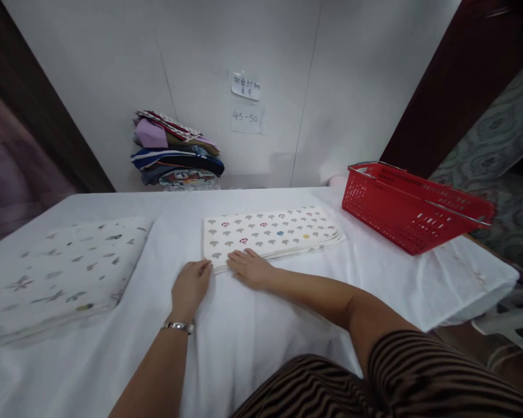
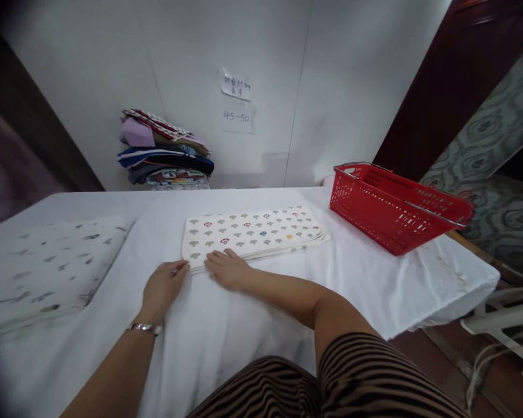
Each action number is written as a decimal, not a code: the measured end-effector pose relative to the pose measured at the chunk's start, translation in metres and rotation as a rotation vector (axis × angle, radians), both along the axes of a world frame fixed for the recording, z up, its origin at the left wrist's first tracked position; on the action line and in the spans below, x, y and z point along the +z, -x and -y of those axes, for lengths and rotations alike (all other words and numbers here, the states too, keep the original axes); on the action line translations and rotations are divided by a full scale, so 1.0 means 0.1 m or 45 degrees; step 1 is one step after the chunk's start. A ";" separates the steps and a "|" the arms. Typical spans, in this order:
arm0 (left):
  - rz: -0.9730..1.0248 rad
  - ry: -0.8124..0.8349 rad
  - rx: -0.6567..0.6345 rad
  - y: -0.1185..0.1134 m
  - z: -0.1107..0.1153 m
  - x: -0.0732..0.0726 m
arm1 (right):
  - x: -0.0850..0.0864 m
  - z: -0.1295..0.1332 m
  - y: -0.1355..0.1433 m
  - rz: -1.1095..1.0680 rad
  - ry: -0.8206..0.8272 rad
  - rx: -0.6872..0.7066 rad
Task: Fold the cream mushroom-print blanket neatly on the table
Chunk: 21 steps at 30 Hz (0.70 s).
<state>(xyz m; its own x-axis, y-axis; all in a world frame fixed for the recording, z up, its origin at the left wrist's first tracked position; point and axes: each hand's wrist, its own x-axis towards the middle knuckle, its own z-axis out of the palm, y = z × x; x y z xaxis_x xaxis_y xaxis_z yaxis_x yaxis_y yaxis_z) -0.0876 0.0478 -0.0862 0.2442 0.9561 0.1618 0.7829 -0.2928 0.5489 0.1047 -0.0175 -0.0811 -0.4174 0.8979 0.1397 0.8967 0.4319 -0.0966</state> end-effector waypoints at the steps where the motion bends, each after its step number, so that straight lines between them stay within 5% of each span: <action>1: -0.008 -0.012 0.018 0.00 0.01 0.00 | 0.01 0.07 -0.08 -0.009 0.007 -0.013; 5: -0.084 -0.197 -0.011 -0.02 0.09 0.02 | 0.02 0.35 -0.43 -0.033 0.060 -0.118; 10: -0.225 -0.523 -0.239 -0.05 0.17 0.07 | 0.07 0.65 -1.04 -0.009 0.101 -0.316; 16: -0.337 -0.462 -0.337 -0.09 0.17 0.10 | 0.03 0.90 -1.83 0.003 0.084 -0.480; 21: -0.362 -0.422 -0.311 -0.07 0.14 0.09 | -0.05 1.06 -2.08 -0.049 0.084 -0.475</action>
<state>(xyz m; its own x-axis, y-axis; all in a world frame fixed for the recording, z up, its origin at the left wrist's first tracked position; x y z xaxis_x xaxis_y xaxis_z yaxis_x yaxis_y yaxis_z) -0.0803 0.0341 -0.0770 0.5333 0.7738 0.3418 0.7748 -0.6090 0.1699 0.3129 -0.1233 -0.0863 -0.0559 0.9948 0.0856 0.9864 0.0683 -0.1497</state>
